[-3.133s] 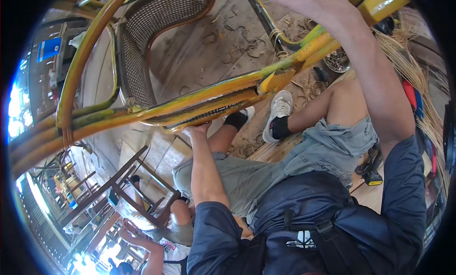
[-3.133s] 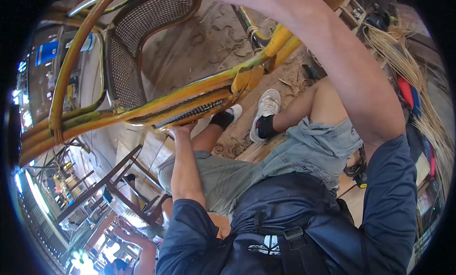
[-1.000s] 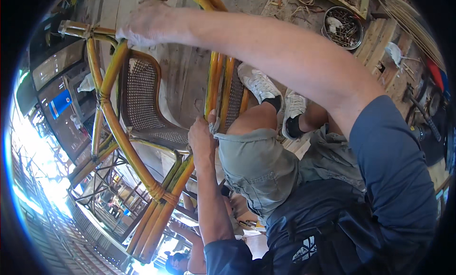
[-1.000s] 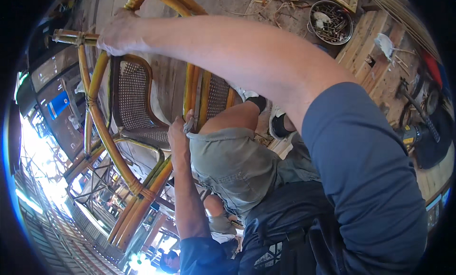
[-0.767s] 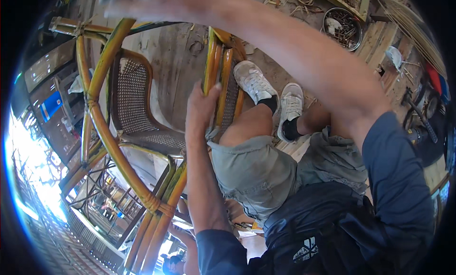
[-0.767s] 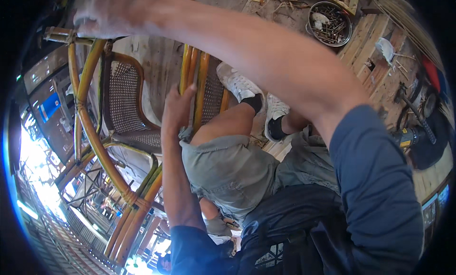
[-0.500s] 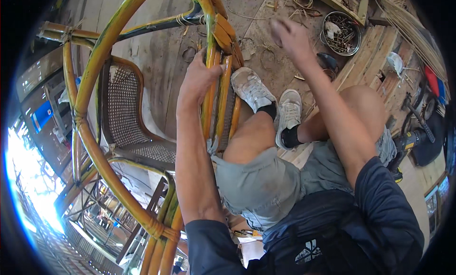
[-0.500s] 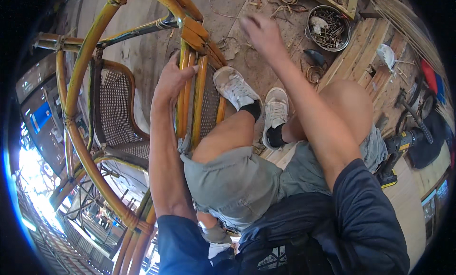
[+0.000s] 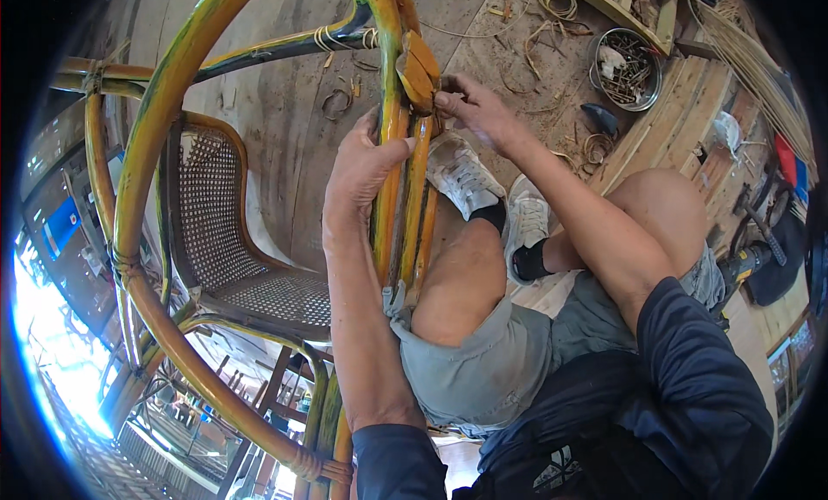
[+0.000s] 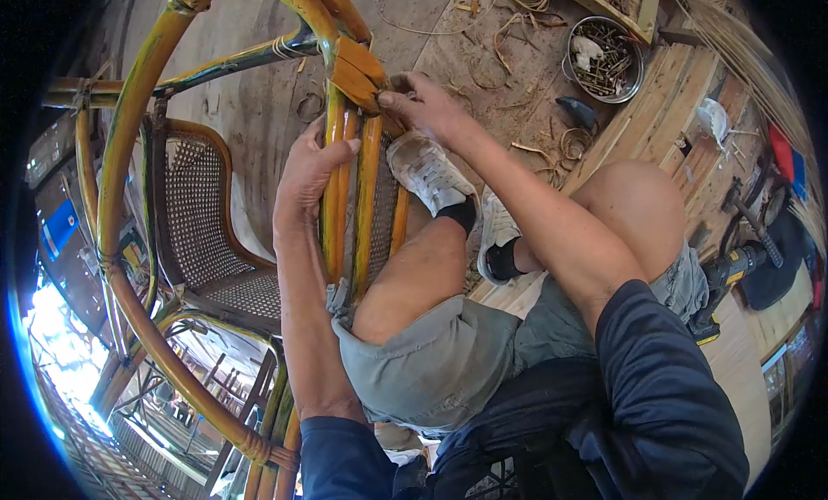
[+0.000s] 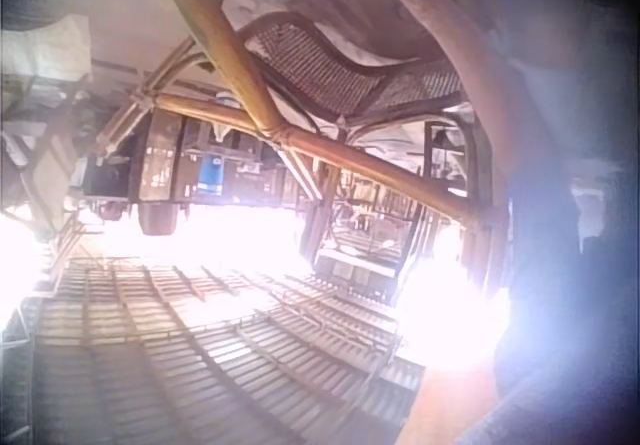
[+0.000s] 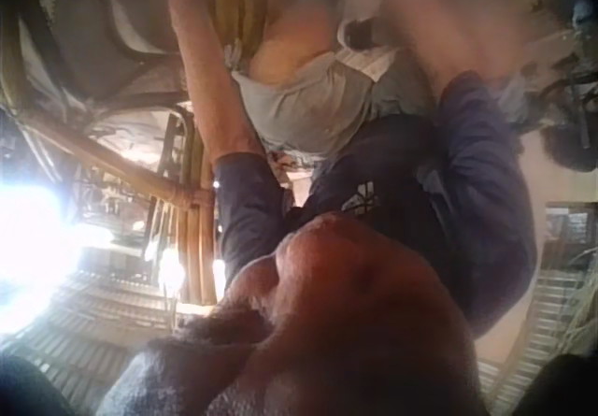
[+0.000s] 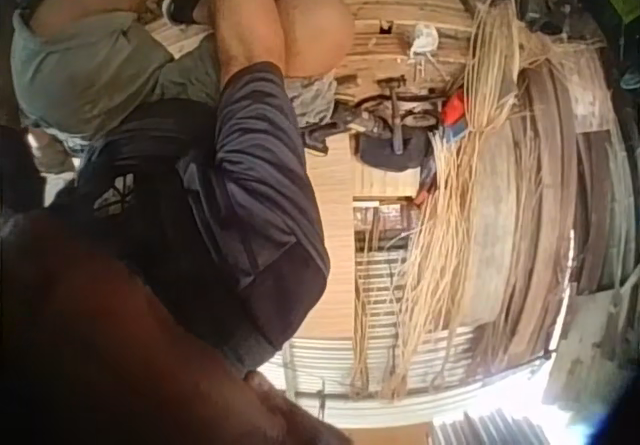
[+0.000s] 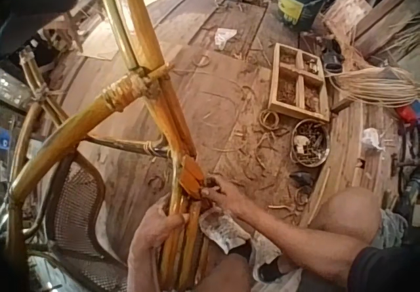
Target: The person sits on the floor and repairs a yellow rattan chair. They select a screw from a container, sand the screw threads, and use a power drill to drive the screw into the chair's frame. The person also lifts and repositions the chair to access different areas.
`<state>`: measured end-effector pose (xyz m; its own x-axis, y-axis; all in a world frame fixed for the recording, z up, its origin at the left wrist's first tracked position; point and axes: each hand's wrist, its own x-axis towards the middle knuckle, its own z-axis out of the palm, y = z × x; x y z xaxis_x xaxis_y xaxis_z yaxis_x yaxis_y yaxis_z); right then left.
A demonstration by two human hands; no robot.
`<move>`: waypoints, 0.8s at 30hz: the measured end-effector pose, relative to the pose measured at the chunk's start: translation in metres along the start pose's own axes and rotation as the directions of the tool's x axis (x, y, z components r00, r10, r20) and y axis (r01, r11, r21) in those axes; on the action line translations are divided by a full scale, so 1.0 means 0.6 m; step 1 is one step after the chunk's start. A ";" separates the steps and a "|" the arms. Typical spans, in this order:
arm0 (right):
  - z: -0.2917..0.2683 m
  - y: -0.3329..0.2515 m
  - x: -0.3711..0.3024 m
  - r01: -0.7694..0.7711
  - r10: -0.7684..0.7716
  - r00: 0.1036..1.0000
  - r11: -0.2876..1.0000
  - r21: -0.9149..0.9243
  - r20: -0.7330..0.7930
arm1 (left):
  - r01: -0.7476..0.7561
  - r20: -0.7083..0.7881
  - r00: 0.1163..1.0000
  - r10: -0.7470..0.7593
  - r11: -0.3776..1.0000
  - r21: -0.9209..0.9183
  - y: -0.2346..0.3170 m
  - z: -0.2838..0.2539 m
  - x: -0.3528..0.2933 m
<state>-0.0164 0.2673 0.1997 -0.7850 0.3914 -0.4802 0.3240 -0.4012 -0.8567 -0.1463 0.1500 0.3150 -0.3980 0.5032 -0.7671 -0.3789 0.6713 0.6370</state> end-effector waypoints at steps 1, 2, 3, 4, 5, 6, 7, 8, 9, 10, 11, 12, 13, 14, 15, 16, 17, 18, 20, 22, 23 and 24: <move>-0.004 0.000 0.001 -0.010 0.010 1.000 1.000 0.004 0.017 | 0.002 -0.002 1.000 -0.002 1.000 0.005 0.002 0.001 -0.001; -0.009 -0.001 0.005 -0.020 0.020 0.999 1.000 0.008 0.034 | 0.010 0.007 1.000 -0.010 1.000 0.004 0.006 0.003 -0.003; -0.012 -0.001 0.006 -0.030 0.030 0.998 0.999 0.012 0.051 | 0.018 0.016 1.000 -0.018 1.000 0.002 0.011 0.005 -0.004; -0.014 -0.001 0.008 -0.040 0.040 0.997 0.999 0.002 0.059 | 0.021 0.022 1.000 -0.021 1.000 0.001 0.015 0.006 -0.003; -0.015 0.000 0.009 -0.050 0.051 0.997 0.999 -0.009 0.066 | 0.010 0.014 1.000 -0.010 1.000 0.010 0.016 0.007 -0.003; -0.017 -0.001 0.010 -0.060 0.061 0.995 0.998 -0.020 0.073 | -0.002 0.007 1.000 0.002 1.000 0.019 0.017 0.006 -0.004; -0.018 -0.003 0.008 -0.051 0.050 0.996 0.999 0.010 0.075 | -0.011 -0.001 1.000 0.011 1.000 0.028 0.014 0.006 -0.005; -0.017 -0.006 0.006 -0.043 0.039 0.996 0.998 0.041 0.077 | -0.012 -0.003 1.000 0.012 0.999 0.047 0.013 0.007 -0.006; -0.017 -0.009 0.002 -0.034 0.028 0.997 0.997 0.072 0.078 | -0.014 -0.004 1.000 0.014 0.998 0.066 0.012 0.008 -0.008; -0.017 -0.006 -0.001 -0.096 0.091 0.995 0.981 0.168 0.040 | -0.019 -0.007 1.000 0.020 0.996 0.091 0.014 0.006 -0.009; -0.020 0.008 -0.001 -0.149 0.153 0.988 0.953 0.264 0.005 | -0.035 -0.010 0.999 0.036 0.993 0.111 0.013 0.005 -0.005; -0.020 0.023 -0.003 -0.196 0.219 0.976 0.911 0.362 -0.021 | -0.049 -0.012 0.999 0.052 0.990 0.133 0.008 0.003 -0.002; -0.014 0.036 -0.010 -0.188 0.274 0.957 0.835 0.517 -0.094 | -0.059 -0.013 0.998 0.062 0.986 0.154 0.003 0.002 0.000; -0.013 0.060 -0.015 -0.207 0.302 0.950 0.795 0.570 -0.077 | -0.050 -0.023 0.998 0.054 0.986 0.159 0.003 0.004 0.004; -0.011 0.084 -0.020 -0.224 0.328 0.943 0.752 0.620 -0.057 | -0.040 -0.032 0.998 0.046 0.985 0.165 0.004 0.008 0.007; -0.001 0.096 -0.029 -0.249 0.354 0.935 0.701 0.669 -0.023 | -0.023 -0.052 0.998 0.033 0.985 0.172 0.005 0.008 0.004; 0.018 0.089 -0.044 -0.253 0.347 0.938 0.640 0.725 0.021 | -0.024 -0.057 0.998 0.036 0.983 0.183 0.006 0.008 0.003; 0.044 0.080 -0.061 -0.257 0.335 0.940 0.575 0.776 0.064 | -0.012 -0.059 0.998 0.023 0.983 0.185 0.008 0.007 -0.001; 0.063 0.064 -0.072 -0.263 0.310 0.945 0.522 0.811 0.107 | 0.004 -0.060 0.998 0.007 0.983 0.183 0.011 0.008 -0.003; 0.063 0.054 -0.071 -0.266 0.300 0.947 0.545 0.795 0.111 | 0.037 -0.087 0.996 -0.021 0.982 0.183 0.014 0.013 0.001; 0.056 0.050 -0.067 -0.225 0.311 0.950 0.588 0.777 0.040 | 0.053 -0.103 0.994 -0.035 0.982 0.181 0.015 0.016 0.002; 0.046 0.046 -0.059 -0.167 0.296 0.952 0.714 0.680 -0.077 | 0.056 -0.100 0.994 -0.038 0.980 0.193 0.017 0.018 0.002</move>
<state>0.0057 0.2198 0.1983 -0.6110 0.3175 -0.7252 0.0030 -0.9151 -0.4032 -0.1417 0.1636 0.3196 -0.4653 0.4205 -0.7789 -0.2326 0.7910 0.5659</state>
